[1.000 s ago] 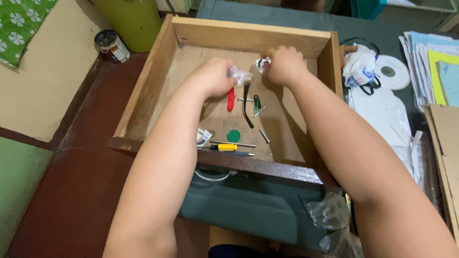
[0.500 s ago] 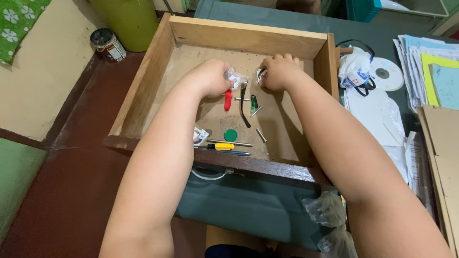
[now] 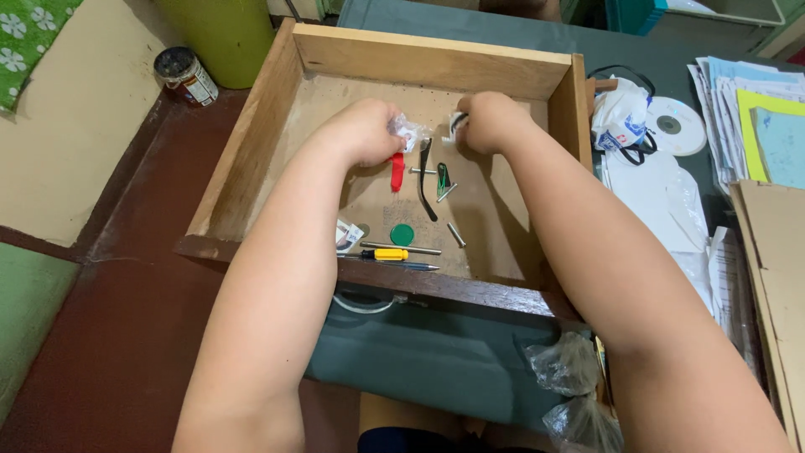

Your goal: The person sorts small items from a wooden box on a desk, moving a plastic bag, a small pouch, keys, a red strap, and a pen to the desk surface. The person handles each item individually and places them near stacks of paper and eyeglasses.

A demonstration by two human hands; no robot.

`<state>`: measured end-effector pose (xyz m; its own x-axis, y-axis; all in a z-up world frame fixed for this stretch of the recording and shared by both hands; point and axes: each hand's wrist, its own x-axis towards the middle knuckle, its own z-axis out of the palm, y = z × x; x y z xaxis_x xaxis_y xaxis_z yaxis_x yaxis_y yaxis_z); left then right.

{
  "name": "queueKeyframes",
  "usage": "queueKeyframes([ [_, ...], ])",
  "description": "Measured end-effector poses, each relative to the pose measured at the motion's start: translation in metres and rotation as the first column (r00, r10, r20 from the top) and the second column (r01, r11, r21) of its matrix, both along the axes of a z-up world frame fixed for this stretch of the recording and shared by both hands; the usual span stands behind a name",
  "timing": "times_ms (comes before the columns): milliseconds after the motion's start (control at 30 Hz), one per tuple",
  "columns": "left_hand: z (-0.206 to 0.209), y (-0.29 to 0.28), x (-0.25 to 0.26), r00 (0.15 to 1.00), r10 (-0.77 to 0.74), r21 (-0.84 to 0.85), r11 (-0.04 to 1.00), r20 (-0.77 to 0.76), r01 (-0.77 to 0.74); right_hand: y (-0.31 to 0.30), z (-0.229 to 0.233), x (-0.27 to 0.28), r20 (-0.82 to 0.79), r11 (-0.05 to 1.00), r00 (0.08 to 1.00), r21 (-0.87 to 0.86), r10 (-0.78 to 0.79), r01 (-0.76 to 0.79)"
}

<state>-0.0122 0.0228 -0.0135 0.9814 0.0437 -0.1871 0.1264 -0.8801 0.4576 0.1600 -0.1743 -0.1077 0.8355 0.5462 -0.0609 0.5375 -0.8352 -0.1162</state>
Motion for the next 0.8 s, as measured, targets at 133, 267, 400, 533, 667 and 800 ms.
queueKeyframes([
  [133,0.024,-0.011,-0.003,0.992,0.074,-0.016,0.997,-0.105,-0.076,0.007,0.053,-0.041,-0.270,0.938,0.961,0.345,0.060,0.038],
  [267,0.023,-0.009,0.004,0.973,0.159,0.039,0.987,-0.170,-0.154,0.017,0.063,-0.055,-0.479,0.698,0.843,0.690,0.244,0.190],
  [400,0.005,0.002,0.016,0.984,0.153,0.080,0.986,-0.092,-0.146,0.016,0.057,-0.052,-0.452,0.553,0.789,0.814,0.416,0.175],
  [533,0.016,-0.003,0.008,0.987,0.145,-0.066,0.986,-0.075,-0.150,0.020,0.054,-0.056,-0.463,0.589,0.791,0.791,0.399,0.166],
  [667,0.013,-0.006,0.009,0.999,0.044,-0.254,0.966,-0.027,-0.049,0.021,0.057,-0.061,-0.429,0.697,0.862,0.705,0.271,0.132],
  [800,0.011,-0.005,0.010,0.998,0.041,-0.244,0.968,-0.045,-0.051,0.020,0.057,-0.063,-0.340,0.725,0.898,0.688,0.279,0.036],
])
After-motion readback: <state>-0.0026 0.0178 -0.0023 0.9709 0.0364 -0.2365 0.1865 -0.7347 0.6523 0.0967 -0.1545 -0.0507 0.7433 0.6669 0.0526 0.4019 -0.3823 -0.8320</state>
